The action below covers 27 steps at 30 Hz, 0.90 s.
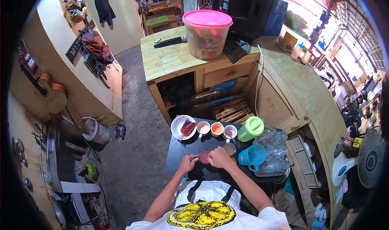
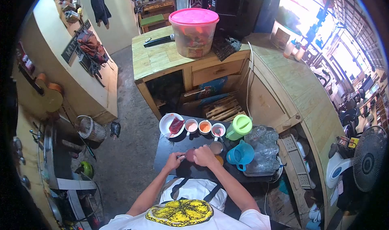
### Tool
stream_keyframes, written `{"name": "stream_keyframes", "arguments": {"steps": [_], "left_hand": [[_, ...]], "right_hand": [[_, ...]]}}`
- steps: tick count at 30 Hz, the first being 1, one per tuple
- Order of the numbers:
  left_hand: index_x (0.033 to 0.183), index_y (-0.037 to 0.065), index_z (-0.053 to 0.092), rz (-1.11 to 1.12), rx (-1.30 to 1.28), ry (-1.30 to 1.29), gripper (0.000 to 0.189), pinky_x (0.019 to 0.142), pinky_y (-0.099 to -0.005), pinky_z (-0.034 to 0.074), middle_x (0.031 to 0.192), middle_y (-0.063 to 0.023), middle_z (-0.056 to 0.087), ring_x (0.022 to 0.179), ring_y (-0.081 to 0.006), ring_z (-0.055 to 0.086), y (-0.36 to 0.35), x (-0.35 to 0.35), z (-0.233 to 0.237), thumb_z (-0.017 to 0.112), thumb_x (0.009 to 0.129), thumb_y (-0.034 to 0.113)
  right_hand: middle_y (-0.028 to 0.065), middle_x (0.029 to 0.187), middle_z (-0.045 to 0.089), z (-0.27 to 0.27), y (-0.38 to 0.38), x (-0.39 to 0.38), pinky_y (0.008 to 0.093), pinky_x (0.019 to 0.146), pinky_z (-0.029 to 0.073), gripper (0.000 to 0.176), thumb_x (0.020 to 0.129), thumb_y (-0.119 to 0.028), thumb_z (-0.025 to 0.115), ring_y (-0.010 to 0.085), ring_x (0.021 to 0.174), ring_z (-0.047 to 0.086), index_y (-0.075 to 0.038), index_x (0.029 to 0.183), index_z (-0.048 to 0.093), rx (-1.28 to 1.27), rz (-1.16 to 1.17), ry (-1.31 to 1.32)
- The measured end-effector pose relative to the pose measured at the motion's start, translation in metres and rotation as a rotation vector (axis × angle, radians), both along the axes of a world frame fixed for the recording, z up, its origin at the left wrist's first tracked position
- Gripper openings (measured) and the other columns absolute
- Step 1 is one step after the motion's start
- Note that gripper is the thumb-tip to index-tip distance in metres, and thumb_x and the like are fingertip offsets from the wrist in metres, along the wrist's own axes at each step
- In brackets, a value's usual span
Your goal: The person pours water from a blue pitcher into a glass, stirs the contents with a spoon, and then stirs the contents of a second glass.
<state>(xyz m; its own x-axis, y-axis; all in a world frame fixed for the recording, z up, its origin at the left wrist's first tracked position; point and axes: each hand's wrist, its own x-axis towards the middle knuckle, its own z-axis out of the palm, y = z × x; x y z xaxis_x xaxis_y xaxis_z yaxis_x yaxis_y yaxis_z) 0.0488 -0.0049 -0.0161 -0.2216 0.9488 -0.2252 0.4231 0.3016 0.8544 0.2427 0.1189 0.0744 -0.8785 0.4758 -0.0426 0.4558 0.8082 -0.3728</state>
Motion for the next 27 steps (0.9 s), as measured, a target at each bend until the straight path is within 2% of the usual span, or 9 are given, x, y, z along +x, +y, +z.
{"name": "stream_keyframes", "arguments": {"steps": [3,7,10,13,16,17,20,24,27], "left_hand": [[0.118,0.011,0.075,0.015,-0.028,-0.004,0.027,0.093,-0.0435,0.052,0.11,-0.0202,0.072,0.105,-0.0395,0.068,-0.001,0.001,0.005,0.069,0.091,0.015],[0.118,0.011,0.075,0.014,-0.006,0.001,0.027,0.092,-0.0435,0.052,0.109,-0.0202,0.073,0.104,-0.0391,0.069,-0.001,0.001,0.001,0.069,0.091,0.016],[0.118,0.011,0.075,0.009,-0.008,-0.013,0.027,0.092,-0.0436,0.052,0.109,-0.0201,0.073,0.104,-0.0388,0.069,0.0,-0.001,-0.002,0.069,0.092,0.017],[0.118,0.011,0.074,0.009,-0.006,-0.003,0.028,0.092,-0.0437,0.052,0.109,-0.0201,0.073,0.103,-0.0388,0.069,0.0,0.0,-0.002,0.068,0.092,0.017],[0.118,0.011,0.074,0.006,0.009,0.005,0.028,0.091,-0.044,0.052,0.108,-0.0206,0.072,0.103,-0.0391,0.069,0.0,0.0,-0.001,0.068,0.092,0.017],[0.118,0.011,0.075,0.005,0.014,0.012,0.028,0.091,-0.044,0.052,0.108,-0.0207,0.072,0.103,-0.0392,0.068,0.0,0.0,-0.001,0.068,0.092,0.016],[0.118,0.011,0.075,0.004,0.02,0.017,0.028,0.09,-0.0444,0.052,0.107,-0.0211,0.072,0.103,-0.0394,0.068,0.0,0.0,-0.004,0.068,0.092,0.016],[0.118,0.011,0.075,-0.004,0.012,0.024,0.028,0.09,-0.0445,0.052,0.107,-0.0206,0.072,0.102,-0.0397,0.068,-0.001,-0.001,-0.004,0.068,0.092,0.017],[0.118,0.012,0.075,-0.005,0.03,0.011,0.028,0.09,-0.0445,0.052,0.106,-0.0201,0.072,0.102,-0.0401,0.068,0.0,-0.001,-0.006,0.069,0.092,0.017]], "right_hand": [[0.0174,0.073,0.07,0.004,-0.003,-0.003,0.0464,0.076,0.045,0.021,0.082,-0.022,0.067,0.0341,0.072,0.067,-0.003,0.072,0.071,-0.064,-0.054,0.215],[0.0189,0.072,0.069,0.014,0.003,-0.005,0.0488,0.077,0.047,0.022,0.082,-0.022,0.066,0.0367,0.074,0.068,-0.003,0.073,0.073,0.08,-0.123,0.086],[0.0176,0.072,0.07,0.002,0.002,-0.003,0.0463,0.077,0.045,0.022,0.082,-0.022,0.066,0.0348,0.072,0.067,-0.003,0.072,0.072,-0.008,-0.05,0.035],[0.0173,0.071,0.07,0.003,-0.001,-0.006,0.046,0.076,0.045,0.023,0.082,-0.023,0.067,0.0347,0.071,0.067,-0.004,0.07,0.072,-0.069,-0.033,0.125],[0.0203,0.075,0.069,0.008,0.006,-0.009,0.0503,0.078,0.046,0.02,0.081,-0.021,0.068,0.0375,0.076,0.067,-0.003,0.073,0.071,0.011,-0.071,0.217],[0.019,0.071,0.068,0.009,0.009,-0.01,0.0505,0.077,0.049,0.026,0.082,-0.024,0.068,0.0387,0.072,0.067,-0.002,0.069,0.071,0.074,-0.082,0.238],[0.0189,0.071,0.068,0.007,0.014,-0.007,0.0495,0.076,0.051,0.025,0.082,-0.024,0.067,0.0391,0.071,0.067,-0.002,0.071,0.072,0.075,-0.046,0.036],[0.0209,0.071,0.068,0.013,0.006,-0.008,0.0494,0.075,0.051,0.022,0.081,-0.022,0.068,0.04,0.07,0.066,-0.003,0.072,0.073,-0.179,-0.021,0.099],[0.022,0.073,0.069,0.014,0.003,-0.01,0.0519,0.075,0.052,0.021,0.081,-0.022,0.068,0.0408,0.074,0.068,-0.003,0.074,0.074,0.02,-0.112,0.165]]}}
